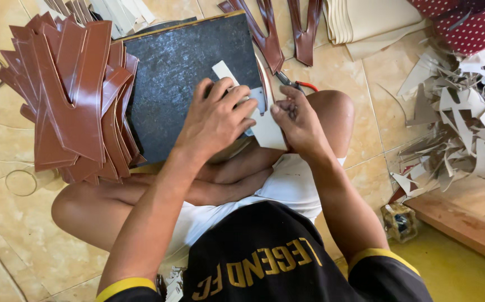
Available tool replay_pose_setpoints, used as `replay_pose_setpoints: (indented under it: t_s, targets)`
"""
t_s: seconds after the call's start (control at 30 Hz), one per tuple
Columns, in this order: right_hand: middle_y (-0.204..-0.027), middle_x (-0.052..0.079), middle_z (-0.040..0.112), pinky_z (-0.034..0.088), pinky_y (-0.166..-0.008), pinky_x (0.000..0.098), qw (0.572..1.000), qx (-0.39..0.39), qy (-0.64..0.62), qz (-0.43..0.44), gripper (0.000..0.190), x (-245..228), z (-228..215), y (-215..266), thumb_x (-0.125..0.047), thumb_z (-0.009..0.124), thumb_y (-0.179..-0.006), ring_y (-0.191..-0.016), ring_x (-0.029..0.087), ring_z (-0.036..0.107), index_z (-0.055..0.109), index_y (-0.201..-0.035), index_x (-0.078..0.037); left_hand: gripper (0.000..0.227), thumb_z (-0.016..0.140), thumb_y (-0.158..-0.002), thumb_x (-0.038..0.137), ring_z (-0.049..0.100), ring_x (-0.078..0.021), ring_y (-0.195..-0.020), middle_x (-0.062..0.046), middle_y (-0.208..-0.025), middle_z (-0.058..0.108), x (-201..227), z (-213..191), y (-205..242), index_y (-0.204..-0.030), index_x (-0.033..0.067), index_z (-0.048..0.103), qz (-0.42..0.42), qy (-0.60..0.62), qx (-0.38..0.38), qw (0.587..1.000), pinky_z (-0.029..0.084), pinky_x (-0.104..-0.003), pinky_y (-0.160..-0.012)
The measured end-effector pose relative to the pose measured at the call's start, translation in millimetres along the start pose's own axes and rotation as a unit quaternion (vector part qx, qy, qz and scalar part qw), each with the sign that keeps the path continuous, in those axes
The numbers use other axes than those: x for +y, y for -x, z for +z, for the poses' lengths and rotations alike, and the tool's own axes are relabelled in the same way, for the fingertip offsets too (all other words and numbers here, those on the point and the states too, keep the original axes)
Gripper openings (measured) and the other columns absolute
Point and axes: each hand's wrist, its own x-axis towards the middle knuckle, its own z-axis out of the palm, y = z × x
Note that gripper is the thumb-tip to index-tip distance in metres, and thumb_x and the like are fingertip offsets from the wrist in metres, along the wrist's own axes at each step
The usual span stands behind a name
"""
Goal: The person sits on the floor and uses scissors to cut brown leather strips into smaller pieces using a white template as a guide. The person repeatedly picks up leather pieces, aligns them with the template, and cuts them, placing the finished pieces aside.
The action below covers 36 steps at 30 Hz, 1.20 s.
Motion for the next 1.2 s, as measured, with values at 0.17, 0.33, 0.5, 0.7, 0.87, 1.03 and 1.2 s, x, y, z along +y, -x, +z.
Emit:
replay_pose_setpoints:
  t_s: [0.17,0.33,0.5,0.7,0.87,1.03,1.2]
  targets:
    - [-0.098,0.010,0.072,0.055,-0.077,0.0343,0.944,0.007,0.249,-0.218,0.020,-24.3,-1.0,6.6,-0.004,0.067,-0.100,-0.085,0.025,0.069,0.069,-0.119,-0.004,0.030,0.079,-0.091,0.029,0.057,-0.0265,-0.117,-0.004,-0.114,0.064,20.9,5.4,14.4,-0.115,0.0121,0.073,-0.048,0.048,0.018,0.998,0.039,-0.049,-0.104]
    - [-0.104,0.009,0.069,0.053,-0.085,0.0399,0.898,-0.013,0.325,-0.295,0.020,-42.0,5.1,1.3,-0.005,0.068,-0.099,-0.093,0.029,0.068,0.070,-0.120,-0.008,0.021,0.074,-0.093,0.020,0.058,-0.0281,-0.109,-0.005,-0.111,0.064,23.1,18.1,23.6,-0.112,0.0099,0.073,-0.093,0.099,0.043,0.990,0.042,-0.047,-0.092]
    - [-0.110,0.005,0.067,0.041,-0.092,0.0442,0.825,-0.037,0.443,-0.350,0.031,-40.6,2.6,10.4,-0.011,0.076,-0.091,-0.103,0.029,0.061,0.075,-0.122,-0.014,0.018,0.074,-0.093,0.015,0.058,-0.0282,-0.104,-0.005,-0.107,0.062,18.1,20.2,24.2,-0.109,0.0085,0.072,-0.104,0.125,0.050,0.985,0.045,-0.045,-0.087]
    - [-0.114,-0.001,0.067,0.041,-0.097,0.0432,0.817,-0.049,0.442,-0.367,0.031,-26.0,-7.8,7.9,-0.015,0.076,-0.093,-0.112,0.023,0.062,0.073,-0.122,-0.025,0.016,0.072,-0.088,0.009,0.058,-0.0255,-0.101,-0.001,-0.106,0.061,16.0,18.0,26.3,-0.104,0.0109,0.071,-0.071,0.114,0.043,0.990,0.047,-0.043,-0.085]
    - [-0.122,-0.004,0.065,0.042,-0.099,0.0471,0.696,-0.074,0.583,-0.412,0.041,-36.7,-12.6,11.7,-0.019,0.073,-0.087,-0.121,0.023,0.058,0.071,-0.127,-0.028,0.013,0.065,-0.086,0.005,0.058,-0.0267,-0.101,-0.004,-0.102,0.059,9.7,13.3,23.1,-0.098,0.0094,0.069,-0.019,0.072,-0.015,0.997,0.048,-0.041,-0.085]
    - [-0.125,0.004,0.065,0.043,-0.094,0.0465,0.723,-0.049,0.565,-0.394,0.044,-47.2,-19.9,15.6,-0.016,0.074,-0.086,-0.116,0.028,0.059,0.071,-0.128,-0.027,0.010,0.065,-0.085,0.005,0.059,-0.0266,-0.095,-0.005,-0.100,0.058,9.4,12.3,16.0,-0.094,0.0094,0.067,-0.005,0.061,-0.025,0.998,0.051,-0.041,-0.083]
    - [-0.097,0.006,0.069,0.050,-0.082,0.0284,0.931,0.104,0.349,0.005,0.023,14.3,0.1,40.4,-0.029,0.076,-0.104,-0.087,0.020,0.066,0.065,-0.107,-0.008,0.011,0.067,-0.090,0.007,0.060,-0.0265,-0.091,-0.005,-0.099,0.056,28.1,21.1,14.0,-0.102,0.0084,0.069,-0.042,0.083,0.051,0.994,0.050,-0.041,-0.079]
